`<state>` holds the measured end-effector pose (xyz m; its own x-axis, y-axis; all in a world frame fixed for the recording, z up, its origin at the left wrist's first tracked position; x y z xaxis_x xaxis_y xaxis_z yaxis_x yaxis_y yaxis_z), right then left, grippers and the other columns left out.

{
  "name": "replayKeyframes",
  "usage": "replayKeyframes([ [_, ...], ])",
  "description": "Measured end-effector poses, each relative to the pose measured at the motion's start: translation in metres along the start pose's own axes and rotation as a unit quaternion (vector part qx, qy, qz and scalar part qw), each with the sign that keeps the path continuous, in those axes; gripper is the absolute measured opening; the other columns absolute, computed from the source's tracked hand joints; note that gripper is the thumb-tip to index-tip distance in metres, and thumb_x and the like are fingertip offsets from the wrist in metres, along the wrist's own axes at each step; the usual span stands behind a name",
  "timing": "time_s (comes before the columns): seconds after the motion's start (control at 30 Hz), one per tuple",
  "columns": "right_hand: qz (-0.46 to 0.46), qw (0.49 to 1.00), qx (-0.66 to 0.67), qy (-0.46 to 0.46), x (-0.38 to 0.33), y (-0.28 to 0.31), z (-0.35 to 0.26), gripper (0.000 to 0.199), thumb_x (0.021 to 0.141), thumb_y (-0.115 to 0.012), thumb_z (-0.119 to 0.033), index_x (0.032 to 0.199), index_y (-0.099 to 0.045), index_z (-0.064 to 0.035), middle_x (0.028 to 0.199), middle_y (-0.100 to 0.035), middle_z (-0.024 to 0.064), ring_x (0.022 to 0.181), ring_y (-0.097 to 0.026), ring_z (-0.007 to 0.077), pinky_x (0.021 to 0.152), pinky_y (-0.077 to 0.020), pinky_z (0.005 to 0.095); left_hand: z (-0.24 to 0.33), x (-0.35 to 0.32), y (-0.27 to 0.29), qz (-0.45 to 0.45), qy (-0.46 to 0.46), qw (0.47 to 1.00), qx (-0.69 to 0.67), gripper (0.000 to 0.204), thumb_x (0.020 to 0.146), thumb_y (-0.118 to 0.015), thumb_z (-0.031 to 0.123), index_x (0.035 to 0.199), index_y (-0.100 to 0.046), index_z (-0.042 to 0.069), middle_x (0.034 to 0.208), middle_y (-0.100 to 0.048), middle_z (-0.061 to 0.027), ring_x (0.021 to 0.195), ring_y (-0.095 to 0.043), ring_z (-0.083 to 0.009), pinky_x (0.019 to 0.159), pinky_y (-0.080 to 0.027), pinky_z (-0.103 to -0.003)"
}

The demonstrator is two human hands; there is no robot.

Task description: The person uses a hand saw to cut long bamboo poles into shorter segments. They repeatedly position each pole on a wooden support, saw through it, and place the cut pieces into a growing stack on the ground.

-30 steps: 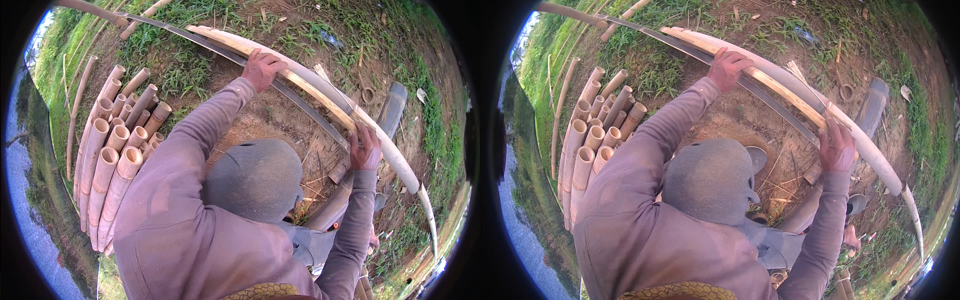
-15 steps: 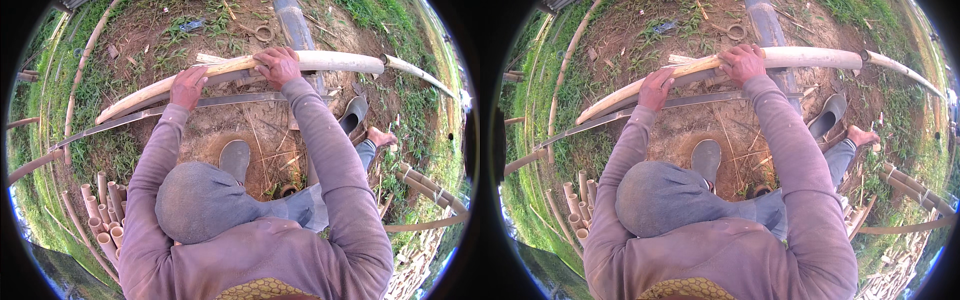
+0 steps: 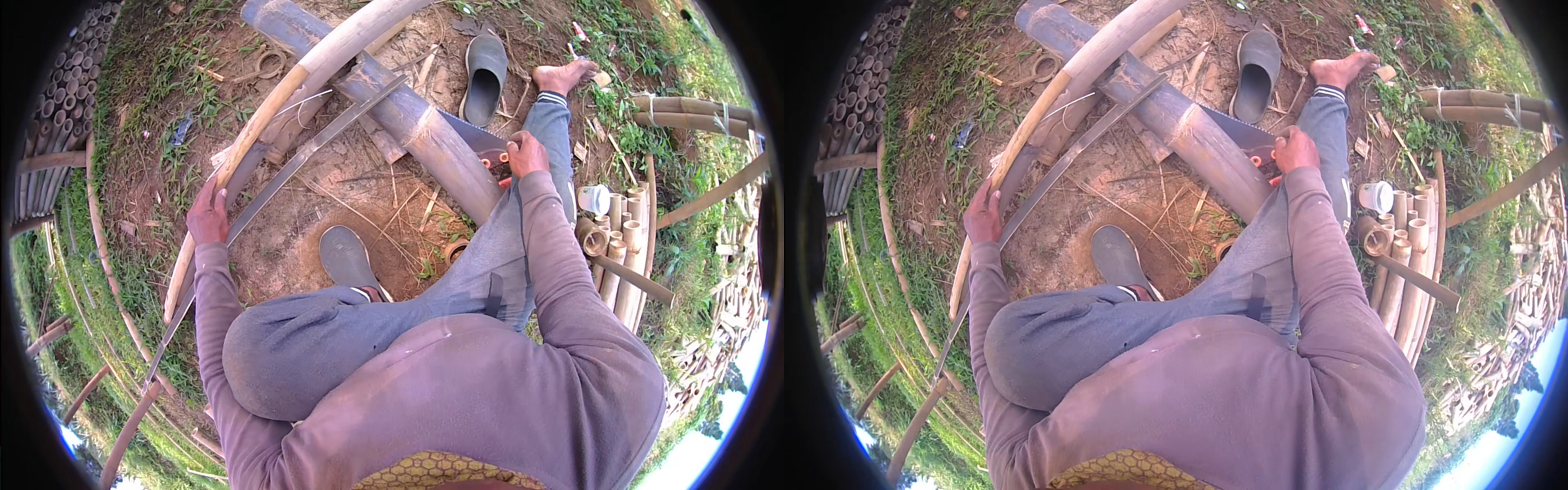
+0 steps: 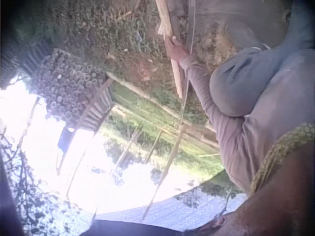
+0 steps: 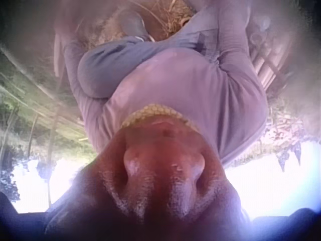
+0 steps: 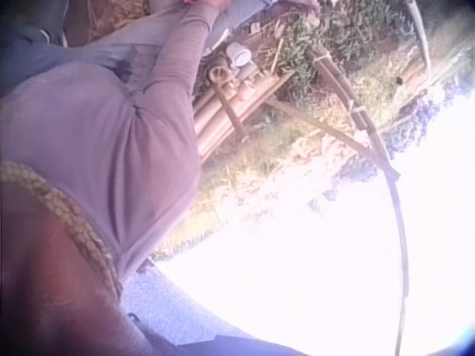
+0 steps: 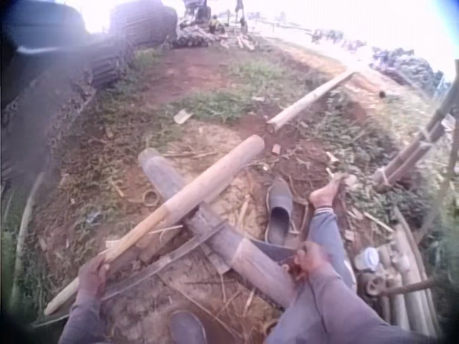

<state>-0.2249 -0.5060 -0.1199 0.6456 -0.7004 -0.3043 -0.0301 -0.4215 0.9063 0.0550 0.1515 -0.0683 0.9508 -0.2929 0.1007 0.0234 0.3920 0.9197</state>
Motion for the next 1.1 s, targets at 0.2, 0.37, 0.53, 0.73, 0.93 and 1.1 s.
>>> replayKeyframes([
  [0.2,-0.051,0.979,-0.189,0.060,-0.015,-0.011,0.006,0.034,0.097,-0.062,-0.017,0.128,-0.064,-0.0039,0.132,-0.071,0.0214,0.124,-0.067,0.0422,0.102,-0.0558,0.0502,-0.002,0.008,0.000,-0.040,0.054,0.997,0.034,0.041,0.100,-0.073,0.024,0.139,-0.070,0.013,0.132,-0.074,-0.0181,0.117,-0.073,-0.0361,0.103,-0.056,-0.042],
  [0.37,-0.118,0.952,-0.270,0.083,0.008,-0.035,0.009,0.040,0.095,-0.071,-0.017,0.131,-0.061,-0.0037,0.133,-0.066,0.0186,0.130,-0.062,0.0419,0.105,-0.0525,0.0534,-0.014,0.012,-0.003,-0.045,0.074,0.995,0.043,0.042,0.098,-0.076,0.027,0.139,-0.071,0.017,0.123,-0.077,-0.0181,0.111,-0.075,-0.0340,0.099,-0.057,-0.041],
  [0.53,-0.148,0.973,-0.155,0.088,0.001,-0.020,0.004,0.054,0.086,-0.084,-0.020,0.133,-0.060,-0.0042,0.129,-0.068,0.0228,0.129,-0.063,0.0418,0.107,-0.0510,0.0519,-0.014,0.011,0.000,-0.037,0.095,0.992,0.068,0.042,0.097,-0.078,0.028,0.138,-0.072,0.020,0.117,-0.078,-0.0183,0.105,-0.077,-0.0341,0.094,-0.058,-0.040],
  [0.73,-0.052,0.983,0.121,0.127,0.002,0.009,0.034,0.049,0.084,-0.087,-0.016,0.123,-0.062,-0.0023,0.102,-0.072,0.0187,0.103,-0.072,0.0349,0.093,-0.0553,0.0447,-0.017,0.007,0.001,-0.023,0.078,0.994,0.074,0.042,0.097,-0.077,0.029,0.138,-0.072,0.022,0.118,-0.078,-0.0192,0.107,-0.075,-0.0374,0.097,-0.057,-0.043],
  [0.93,-0.010,0.960,0.261,0.103,0.014,-0.002,0.070,0.040,0.085,-0.088,-0.015,0.114,-0.064,-0.0014,0.097,-0.072,0.0124,0.092,-0.069,0.0246,0.085,-0.0553,0.0394,-0.009,0.013,-0.005,-0.028,0.082,0.995,0.056,0.041,0.097,-0.077,0.028,0.137,-0.072,0.022,0.120,-0.077,-0.0191,0.109,-0.074,-0.0387,0.098,-0.057,-0.044],
  [1.1,0.021,0.950,0.297,0.098,0.011,0.006,0.076,0.035,0.086,-0.087,-0.013,0.110,-0.064,-0.0015,0.094,-0.069,0.0075,0.087,-0.065,0.0172,0.080,-0.0542,0.0347,-0.015,0.009,0.003,-0.019,0.071,0.997,0.027,0.041,0.096,-0.077,0.027,0.136,-0.073,0.019,0.121,-0.077,-0.0192,0.109,-0.075,-0.0380,0.097,-0.057,-0.043],
])
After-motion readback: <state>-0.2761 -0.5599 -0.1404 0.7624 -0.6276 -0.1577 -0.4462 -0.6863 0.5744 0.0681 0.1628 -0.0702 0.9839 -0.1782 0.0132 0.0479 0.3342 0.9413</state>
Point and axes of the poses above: each hand's wrist, its own x-axis towards the middle knuckle, its own y-axis out of the back of the hand, z = x × y, the point moved 10 cm from there along x, towards the middle knuckle
